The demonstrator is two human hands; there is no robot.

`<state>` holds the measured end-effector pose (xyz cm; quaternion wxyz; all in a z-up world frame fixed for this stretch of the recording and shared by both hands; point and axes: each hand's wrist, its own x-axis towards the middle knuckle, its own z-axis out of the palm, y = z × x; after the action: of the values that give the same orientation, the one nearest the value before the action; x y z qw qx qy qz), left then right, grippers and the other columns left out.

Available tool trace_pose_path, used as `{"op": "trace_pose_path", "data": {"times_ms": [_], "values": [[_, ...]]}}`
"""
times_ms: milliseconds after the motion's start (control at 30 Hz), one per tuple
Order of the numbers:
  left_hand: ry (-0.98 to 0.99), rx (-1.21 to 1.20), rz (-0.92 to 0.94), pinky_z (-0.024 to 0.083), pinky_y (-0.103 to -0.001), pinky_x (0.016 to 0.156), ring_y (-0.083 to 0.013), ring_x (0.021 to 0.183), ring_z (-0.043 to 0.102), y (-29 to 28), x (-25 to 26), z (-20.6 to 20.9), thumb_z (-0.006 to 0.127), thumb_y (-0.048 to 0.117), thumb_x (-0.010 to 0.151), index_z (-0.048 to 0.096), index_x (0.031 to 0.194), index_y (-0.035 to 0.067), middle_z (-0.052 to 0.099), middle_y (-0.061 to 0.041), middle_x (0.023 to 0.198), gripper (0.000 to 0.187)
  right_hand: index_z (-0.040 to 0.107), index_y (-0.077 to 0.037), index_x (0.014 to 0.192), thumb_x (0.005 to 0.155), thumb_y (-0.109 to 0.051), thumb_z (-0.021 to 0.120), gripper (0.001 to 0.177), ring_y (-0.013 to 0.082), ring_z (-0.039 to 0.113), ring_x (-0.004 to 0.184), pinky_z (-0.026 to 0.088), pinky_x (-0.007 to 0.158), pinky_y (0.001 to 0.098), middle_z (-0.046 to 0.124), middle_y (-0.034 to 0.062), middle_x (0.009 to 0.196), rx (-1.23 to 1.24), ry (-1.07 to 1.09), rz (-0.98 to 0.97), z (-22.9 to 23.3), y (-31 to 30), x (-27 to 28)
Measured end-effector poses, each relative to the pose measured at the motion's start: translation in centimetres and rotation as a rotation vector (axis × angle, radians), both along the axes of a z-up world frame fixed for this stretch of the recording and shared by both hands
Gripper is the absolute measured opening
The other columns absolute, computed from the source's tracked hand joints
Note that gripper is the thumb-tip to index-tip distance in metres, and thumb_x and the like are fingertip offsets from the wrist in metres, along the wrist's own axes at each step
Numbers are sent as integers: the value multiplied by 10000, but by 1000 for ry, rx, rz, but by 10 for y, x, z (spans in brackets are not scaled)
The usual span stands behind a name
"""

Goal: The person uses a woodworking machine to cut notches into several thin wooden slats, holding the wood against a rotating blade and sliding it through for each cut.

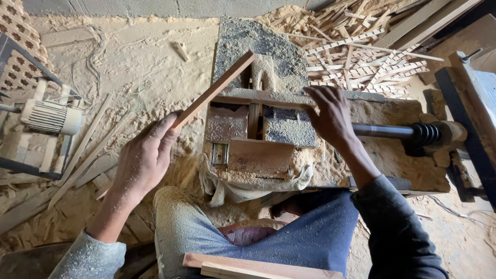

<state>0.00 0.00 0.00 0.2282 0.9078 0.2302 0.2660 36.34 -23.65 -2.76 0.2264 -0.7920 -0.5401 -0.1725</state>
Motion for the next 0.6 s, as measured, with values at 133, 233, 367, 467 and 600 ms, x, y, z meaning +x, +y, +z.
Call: {"op": "trace_pose_path", "data": {"times_ms": [133, 233, 367, 467, 600], "values": [[14, 27, -29, 579, -536, 828, -385, 969, 706, 20, 7, -10, 495, 351, 1098, 599, 1467, 248, 681, -135, 1089, 397, 636, -235, 1401, 982, -338, 682, 434, 378, 573, 1242, 433, 1000, 520, 662, 115, 1313, -149, 27, -52, -46, 11, 27], [-36, 53, -49, 548, -524, 895, -362, 962, 700, 36, 17, -21, 550, 305, 1084, 635, 1458, 196, 704, -154, 1087, 398, 617, -317, 1405, 987, -366, 648, 422, 303, 611, 1207, 482, 951, 478, 674, 5, 1298, -144, -62, -90, -54, 15, 32], [-33, 79, -48, 488, -490, 1000, -328, 1000, 676, 63, 35, -40, 553, 296, 1089, 667, 1412, 179, 704, -138, 1112, 363, 645, -303, 1392, 1013, -361, 643, 384, 360, 658, 1135, 512, 910, 503, 686, 63, 1298, -87, -30, -147, -45, 28, 27], [-33, 126, -70, 440, -473, 1050, -313, 1074, 661, 84, 55, -54, 585, 299, 1075, 668, 1421, 195, 693, -118, 1175, 371, 652, -234, 1390, 1020, -285, 648, 373, 464, 676, 1065, 542, 855, 576, 658, 151, 1357, -47, 27, -157, -45, 49, 42], [4, 142, -87, 390, -442, 1075, -305, 1073, 633, 106, 92, -73, 621, 238, 1071, 697, 1393, 190, 672, -102, 1151, 335, 645, -236, 1397, 1028, -233, 624, 369, 529, 666, 1050, 552, 843, 631, 602, 163, 1438, -53, 187, -221, -26, 80, 52]]}}
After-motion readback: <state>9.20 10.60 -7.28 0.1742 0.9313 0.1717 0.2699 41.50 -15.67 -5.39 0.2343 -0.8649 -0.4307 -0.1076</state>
